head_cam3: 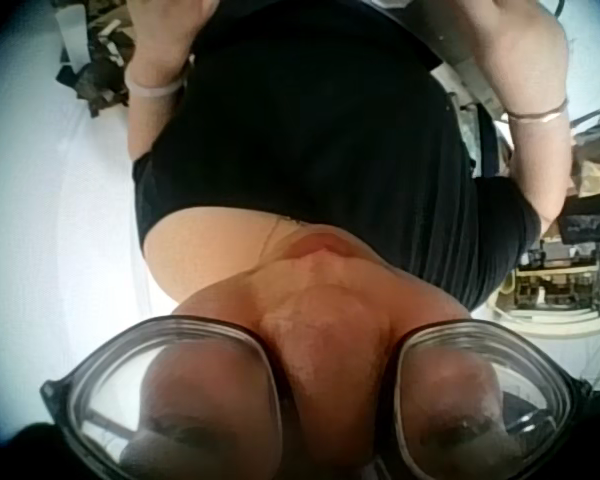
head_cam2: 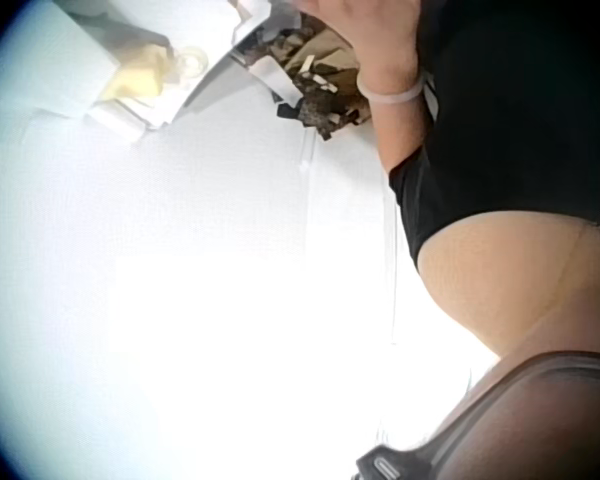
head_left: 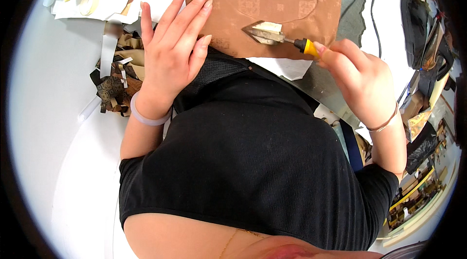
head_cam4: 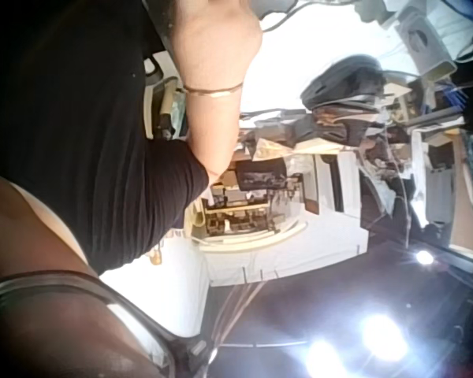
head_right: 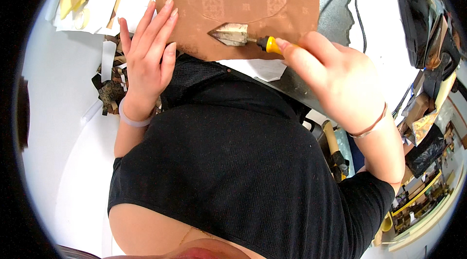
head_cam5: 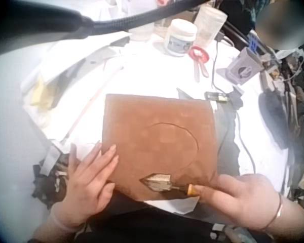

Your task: The person uses a heated tool to emboss a circular pattern onto a piece of brown leather. They then use a household iron to press the leather flat.

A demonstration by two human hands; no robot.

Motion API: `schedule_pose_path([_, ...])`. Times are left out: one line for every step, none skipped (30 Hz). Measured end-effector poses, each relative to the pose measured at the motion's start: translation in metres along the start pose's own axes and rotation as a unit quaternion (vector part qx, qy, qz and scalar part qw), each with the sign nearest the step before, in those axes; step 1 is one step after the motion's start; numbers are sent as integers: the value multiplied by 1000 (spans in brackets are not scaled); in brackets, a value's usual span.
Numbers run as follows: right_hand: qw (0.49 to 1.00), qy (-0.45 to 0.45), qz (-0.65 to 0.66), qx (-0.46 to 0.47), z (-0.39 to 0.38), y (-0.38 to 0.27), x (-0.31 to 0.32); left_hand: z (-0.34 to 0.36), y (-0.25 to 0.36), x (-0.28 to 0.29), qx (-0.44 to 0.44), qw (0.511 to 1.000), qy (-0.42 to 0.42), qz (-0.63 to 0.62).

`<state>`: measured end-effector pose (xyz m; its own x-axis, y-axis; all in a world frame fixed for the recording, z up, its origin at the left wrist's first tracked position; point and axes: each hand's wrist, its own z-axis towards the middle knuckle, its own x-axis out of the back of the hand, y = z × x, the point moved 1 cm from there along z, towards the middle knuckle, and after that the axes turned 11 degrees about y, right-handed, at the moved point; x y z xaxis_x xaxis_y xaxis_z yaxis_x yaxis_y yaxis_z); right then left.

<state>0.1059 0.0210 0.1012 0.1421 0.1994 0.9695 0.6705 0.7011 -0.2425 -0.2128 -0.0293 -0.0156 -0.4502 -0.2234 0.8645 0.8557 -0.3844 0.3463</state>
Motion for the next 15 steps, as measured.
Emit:
schedule_pose_path([1000, -4, -1, 1, -2, -1, 2, 1, 0, 1, -1, 1000, 1, -1])
schedule_pose_path([1000, -8, -2, 2, -4, 0, 3, 1, 1, 1, -2, 1000, 1, -2])
schedule_pose_path([1000, 0, 9, -7, -7, 4, 3, 2, 2, 1, -3, 1000, 3, -8])
schedule_pose_path([1000, 7, 21, -18, -11, 9, 2, 2, 3, 1, -4, 1000, 4, -13])
schedule_pose_path([999, 15, 32, -28, -12, 13, 2, 2, 4, 1, -5, 1000, 6, -19])
schedule_pose_path([999, 33, 17, -25, -10, 16, 1, 3, 4, 1, -8, 1000, 6, -15])
schedule_pose_path([998, 50, 3, -25, -7, 20, -2, 4, 5, 0, -10, 1000, 4, -13])
schedule_pose_path([997, 67, -11, -25, -5, 23, -5, 5, 6, -1, -13, 1000, 3, -11])
schedule_pose_path([997, 74, -12, -20, -2, 25, -7, 5, 7, -1, -14, 1000, 2, -6])
schedule_pose_path([997, 79, -13, -15, 2, 27, -8, 4, 6, -1, -14, 1000, 2, -1])
schedule_pose_path([996, 85, -15, -9, 3, 29, -8, 4, 6, -2, -14, 1000, 1, 3])
schedule_pose_path([997, 77, -23, -6, 3, 29, -7, 5, 7, -1, -13, 1000, -4, 6])
schedule_pose_path([997, 68, -30, -2, 1, 29, -5, 6, 9, 1, -10, 1000, -10, 9])
schedule_pose_path([998, 59, -37, 3, 0, 29, -4, 6, 10, 2, -8, 1000, -15, 12])
schedule_pose_path([999, 42, -31, -2, -3, 28, -2, 6, 11, 1, -6, 1000, -15, 10])
